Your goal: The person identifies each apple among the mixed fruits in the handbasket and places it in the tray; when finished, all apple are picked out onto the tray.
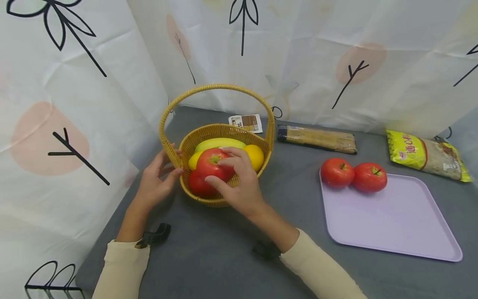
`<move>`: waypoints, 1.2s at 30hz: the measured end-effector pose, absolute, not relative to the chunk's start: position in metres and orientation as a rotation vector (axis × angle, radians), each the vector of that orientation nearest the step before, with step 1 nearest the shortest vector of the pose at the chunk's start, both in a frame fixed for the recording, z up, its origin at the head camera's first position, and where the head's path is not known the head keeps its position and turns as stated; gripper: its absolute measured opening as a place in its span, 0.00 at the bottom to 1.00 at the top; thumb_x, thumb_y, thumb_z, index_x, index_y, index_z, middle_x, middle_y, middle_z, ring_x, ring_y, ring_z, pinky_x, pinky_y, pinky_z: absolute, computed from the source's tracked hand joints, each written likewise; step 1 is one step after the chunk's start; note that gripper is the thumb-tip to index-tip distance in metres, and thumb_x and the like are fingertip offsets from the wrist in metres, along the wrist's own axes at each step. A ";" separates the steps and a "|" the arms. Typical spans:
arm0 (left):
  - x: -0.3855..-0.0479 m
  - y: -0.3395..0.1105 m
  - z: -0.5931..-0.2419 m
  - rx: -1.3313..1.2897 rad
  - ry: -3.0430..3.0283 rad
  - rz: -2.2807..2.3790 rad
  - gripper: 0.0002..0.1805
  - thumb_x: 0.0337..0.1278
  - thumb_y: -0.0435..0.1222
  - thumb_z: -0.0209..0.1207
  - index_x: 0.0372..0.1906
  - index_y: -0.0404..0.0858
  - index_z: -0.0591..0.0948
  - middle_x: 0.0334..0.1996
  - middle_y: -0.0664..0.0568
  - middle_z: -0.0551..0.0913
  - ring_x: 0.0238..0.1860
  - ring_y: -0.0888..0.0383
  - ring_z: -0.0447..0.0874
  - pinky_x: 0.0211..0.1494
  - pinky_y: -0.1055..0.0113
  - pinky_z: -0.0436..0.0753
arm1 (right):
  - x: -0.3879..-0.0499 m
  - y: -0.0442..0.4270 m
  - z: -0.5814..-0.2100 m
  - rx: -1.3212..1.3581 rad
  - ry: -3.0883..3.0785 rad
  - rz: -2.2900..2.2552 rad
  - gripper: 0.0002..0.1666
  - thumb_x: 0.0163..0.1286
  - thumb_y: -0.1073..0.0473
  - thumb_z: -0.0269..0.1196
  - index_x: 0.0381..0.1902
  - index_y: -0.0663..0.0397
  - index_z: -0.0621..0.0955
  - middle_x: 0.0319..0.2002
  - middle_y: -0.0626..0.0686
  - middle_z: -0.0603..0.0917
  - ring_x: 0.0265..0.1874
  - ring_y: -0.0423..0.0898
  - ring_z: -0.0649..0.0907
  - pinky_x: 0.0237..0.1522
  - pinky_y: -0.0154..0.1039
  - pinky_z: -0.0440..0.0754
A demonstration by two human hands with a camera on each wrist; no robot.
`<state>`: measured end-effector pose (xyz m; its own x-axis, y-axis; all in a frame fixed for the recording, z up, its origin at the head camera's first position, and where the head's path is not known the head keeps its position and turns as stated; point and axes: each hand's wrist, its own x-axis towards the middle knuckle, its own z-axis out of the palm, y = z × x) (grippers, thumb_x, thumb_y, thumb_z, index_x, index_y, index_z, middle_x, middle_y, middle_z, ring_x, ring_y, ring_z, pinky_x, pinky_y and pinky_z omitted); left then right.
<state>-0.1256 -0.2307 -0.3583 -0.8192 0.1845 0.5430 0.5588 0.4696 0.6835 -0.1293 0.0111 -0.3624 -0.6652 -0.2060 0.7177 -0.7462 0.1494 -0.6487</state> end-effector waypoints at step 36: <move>-0.126 -0.231 -0.360 -0.614 -2.324 -1.308 0.37 0.52 0.15 0.64 0.69 0.22 0.66 0.55 0.30 0.78 0.55 0.36 0.79 0.55 0.64 0.83 | -0.130 0.096 -0.351 0.697 -1.961 1.495 0.23 0.53 0.72 0.75 0.46 0.62 0.78 0.60 0.57 0.75 0.58 0.52 0.76 0.52 0.39 0.84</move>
